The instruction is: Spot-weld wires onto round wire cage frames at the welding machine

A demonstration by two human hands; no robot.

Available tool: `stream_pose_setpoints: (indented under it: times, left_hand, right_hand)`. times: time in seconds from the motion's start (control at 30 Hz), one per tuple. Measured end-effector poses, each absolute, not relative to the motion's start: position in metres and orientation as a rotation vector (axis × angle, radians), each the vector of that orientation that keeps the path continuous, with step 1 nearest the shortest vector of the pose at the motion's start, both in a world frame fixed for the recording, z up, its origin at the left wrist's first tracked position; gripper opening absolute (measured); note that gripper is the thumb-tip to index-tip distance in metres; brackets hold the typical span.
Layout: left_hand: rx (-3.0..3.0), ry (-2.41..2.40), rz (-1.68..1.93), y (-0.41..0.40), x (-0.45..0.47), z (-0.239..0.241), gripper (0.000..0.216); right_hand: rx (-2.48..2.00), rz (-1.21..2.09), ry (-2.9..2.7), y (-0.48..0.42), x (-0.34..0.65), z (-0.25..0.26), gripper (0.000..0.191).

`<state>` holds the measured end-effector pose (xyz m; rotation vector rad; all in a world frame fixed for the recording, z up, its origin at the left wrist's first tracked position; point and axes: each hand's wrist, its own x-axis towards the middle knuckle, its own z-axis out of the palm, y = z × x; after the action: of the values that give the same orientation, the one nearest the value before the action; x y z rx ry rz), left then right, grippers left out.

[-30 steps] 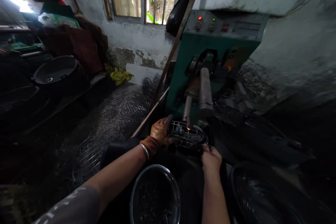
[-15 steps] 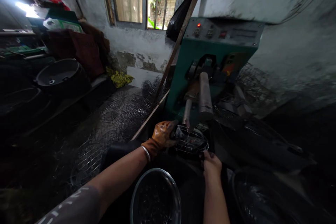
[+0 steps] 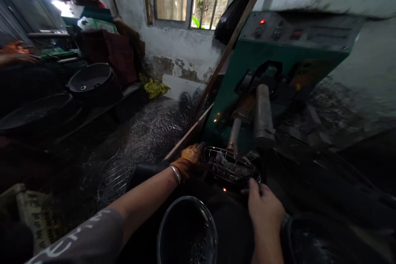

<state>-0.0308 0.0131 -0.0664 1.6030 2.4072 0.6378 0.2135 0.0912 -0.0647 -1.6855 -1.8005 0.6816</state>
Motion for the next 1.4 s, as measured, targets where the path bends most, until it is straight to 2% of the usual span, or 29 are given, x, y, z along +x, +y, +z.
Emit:
stream_pose_setpoints:
  times: [0.07, 0.13, 0.27, 0.53, 0.7, 1.17, 1.33, 1.4]
  left_hand:
    - [1.536, 2.366, 0.644, 0.017, -0.035, -0.07, 0.071]
    - [1.503, 2.312, 0.653, 0.02, -0.038, -0.072, 0.064]
    - [1.61, 2.365, 0.726, 0.018, -0.038, -0.071, 0.071]
    - [1.964, 2.353, 0.917, 0.019, -0.028, -0.061, 0.074]
    - [1.959, 2.345, 0.791, 0.02, -0.019, -0.052, 0.087]
    - [1.923, 2.368, 0.684, 0.021, -0.013, -0.052, 0.086]
    - [2.011, 2.404, 0.723, 0.018, -0.005, -0.044, 0.073]
    - [2.082, 2.387, 0.712, 0.018, -0.001, -0.041, 0.077]
  right_hand:
    - [-1.513, 0.621, -1.992, 0.076, 0.186, -0.046, 0.032]
    - [-1.481, 0.578, -2.173, 0.063, 0.156, -0.031, 0.037]
    - [-1.657, 0.503, -2.292, 0.049, 0.126, -0.02, 0.037]
    - [-1.748, 0.531, -2.078, 0.061, 0.156, -0.027, 0.029]
    - [-1.773, 0.511, -2.045, 0.07, 0.162, -0.032, 0.03]
    - [-1.697, 0.564, -1.974, 0.078, 0.168, -0.044, 0.029]
    - [-1.706, 0.575, -1.958, 0.085, 0.176, -0.051, 0.031]
    - [-1.724, 0.581, -1.933, 0.089, 0.18, -0.054, 0.033]
